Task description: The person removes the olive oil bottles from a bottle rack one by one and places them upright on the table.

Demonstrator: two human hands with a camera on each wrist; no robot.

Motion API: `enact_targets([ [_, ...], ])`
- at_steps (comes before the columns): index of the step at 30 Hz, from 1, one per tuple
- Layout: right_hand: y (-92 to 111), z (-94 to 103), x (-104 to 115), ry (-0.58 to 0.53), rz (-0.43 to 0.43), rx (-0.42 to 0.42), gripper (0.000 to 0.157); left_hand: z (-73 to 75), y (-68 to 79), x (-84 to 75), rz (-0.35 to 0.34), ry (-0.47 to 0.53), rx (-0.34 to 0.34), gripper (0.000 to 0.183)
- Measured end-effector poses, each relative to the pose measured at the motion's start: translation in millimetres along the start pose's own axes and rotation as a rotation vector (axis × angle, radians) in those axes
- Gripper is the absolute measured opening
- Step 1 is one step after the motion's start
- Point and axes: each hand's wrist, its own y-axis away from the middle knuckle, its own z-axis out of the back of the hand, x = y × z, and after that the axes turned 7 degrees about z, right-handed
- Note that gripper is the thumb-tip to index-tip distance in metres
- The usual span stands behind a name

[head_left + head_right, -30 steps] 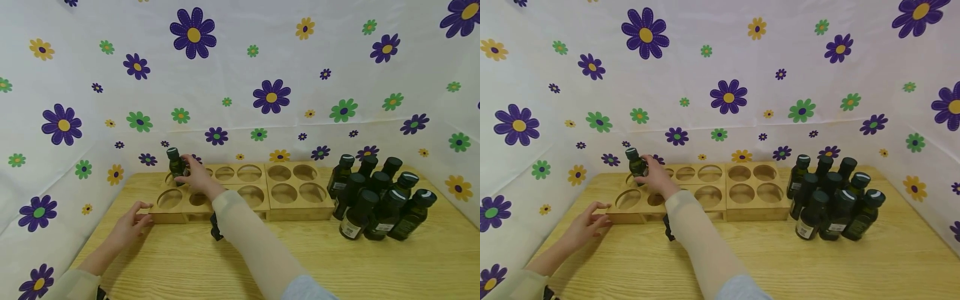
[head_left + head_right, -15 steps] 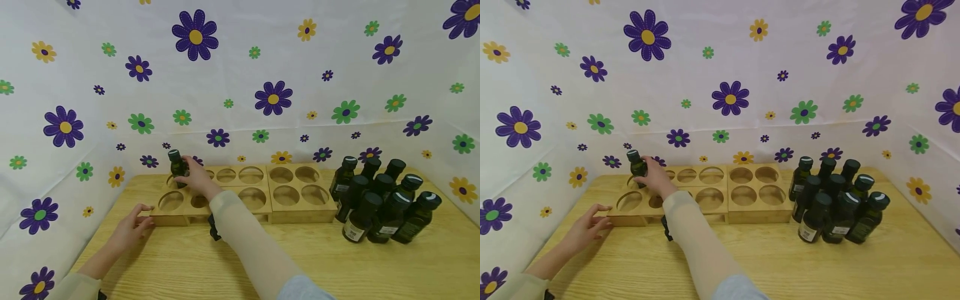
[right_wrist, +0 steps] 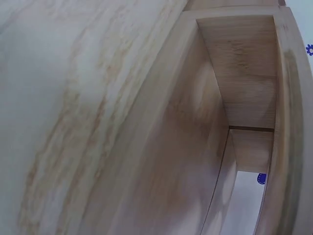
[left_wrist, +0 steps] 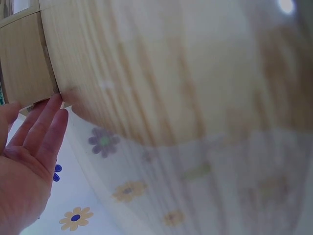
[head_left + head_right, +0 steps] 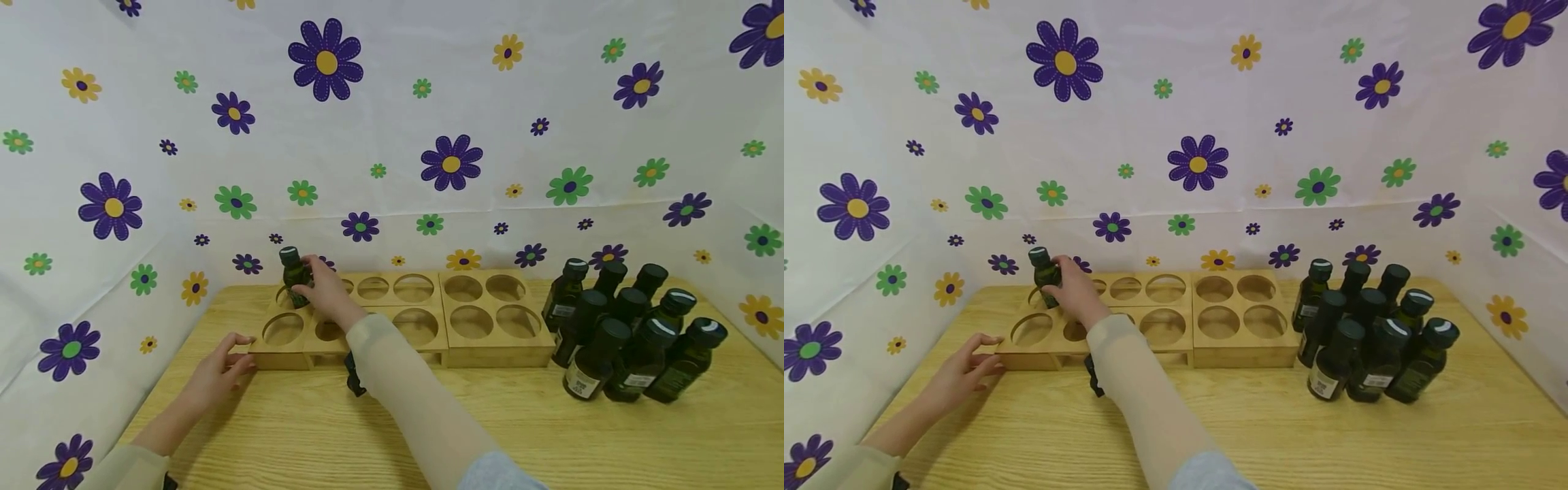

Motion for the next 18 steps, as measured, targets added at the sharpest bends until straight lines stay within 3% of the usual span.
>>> enact_targets([
  [10,7.1,-1.8,-3.9,-0.081,0.029,-0.084,0.054,-1.7,3.5,0.8,0.011,-0.001,0.013,0.021],
  [18,4.0,8.8,8.6,-0.190,0.058,-0.165,0.054,-0.2,-0.2,3.6,-0.009,-0.024,0.013,0.019],
])
